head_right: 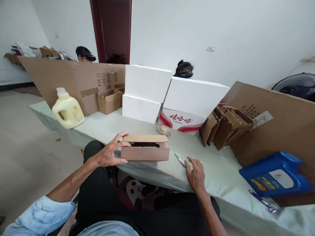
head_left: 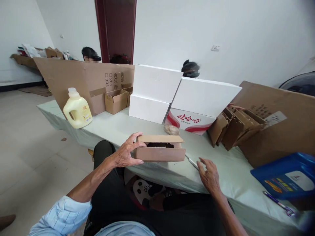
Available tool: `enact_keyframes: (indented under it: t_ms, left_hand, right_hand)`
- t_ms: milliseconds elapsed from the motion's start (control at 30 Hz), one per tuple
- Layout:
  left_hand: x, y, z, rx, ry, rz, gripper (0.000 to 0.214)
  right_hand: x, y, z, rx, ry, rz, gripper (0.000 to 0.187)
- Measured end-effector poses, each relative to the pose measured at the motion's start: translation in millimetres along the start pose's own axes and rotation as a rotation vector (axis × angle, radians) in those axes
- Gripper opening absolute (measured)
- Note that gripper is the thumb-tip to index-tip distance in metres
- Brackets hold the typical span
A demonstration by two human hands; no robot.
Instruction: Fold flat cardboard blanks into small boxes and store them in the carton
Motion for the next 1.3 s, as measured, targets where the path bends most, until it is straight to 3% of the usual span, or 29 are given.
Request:
enact_keyframes:
  t_ms: [133,233,333,567,767,867,1133,1300]
  left_hand:
    - [-5,2.7,3,0.004,-0.021,0.035,0.062]
    - [-9,5.3,4,0.008,-0.028,0.048,0.065]
    - [-10,8.0,6,0.018,-0.029,0.057,0.069]
    - [-6,10.5,18,0.032,0.004,0.117,0.079]
    - [-24,0.7,42,-0.024,-0.020,0.371,0.032]
    - [-35,-5.4,55,-0.040,-0.050,0.425,0.023]
    - [-38,-15.8,83,0.047,-0.022,0.371,0.012]
    - [-33,-15.8,87,0.014,0.041,0.278,0.013]
  right_hand:
    - [101,22,51,-0.120,0.188,0.138,0.024]
    - [176,28,74,-0.019,0.392,0.240,0.025]
    - [213,20,83,0.111,0.480,0.225,0.026]
    - [203,-12,89,0.225,0.456,0.132,0.032]
    - [205,-15,93,0.231,0.404,0.155,0.034]
    - [208,-16,94,0.226,0.403,0.171,0.032]
    - [212,-16,94,0.203,0.383,0.176,0.032]
    - [214,-16,93,0.205,0.379,0.167,0.030]
Point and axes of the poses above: each hand's wrist, its own z-axis towards the middle knuckle, its own y-axis out of the back of the hand, x = y × z, the point moved 4 cm from there along z, towards the middle knuckle, and after that the axes turned 3 degrees about -x, right-handed, at the moved point
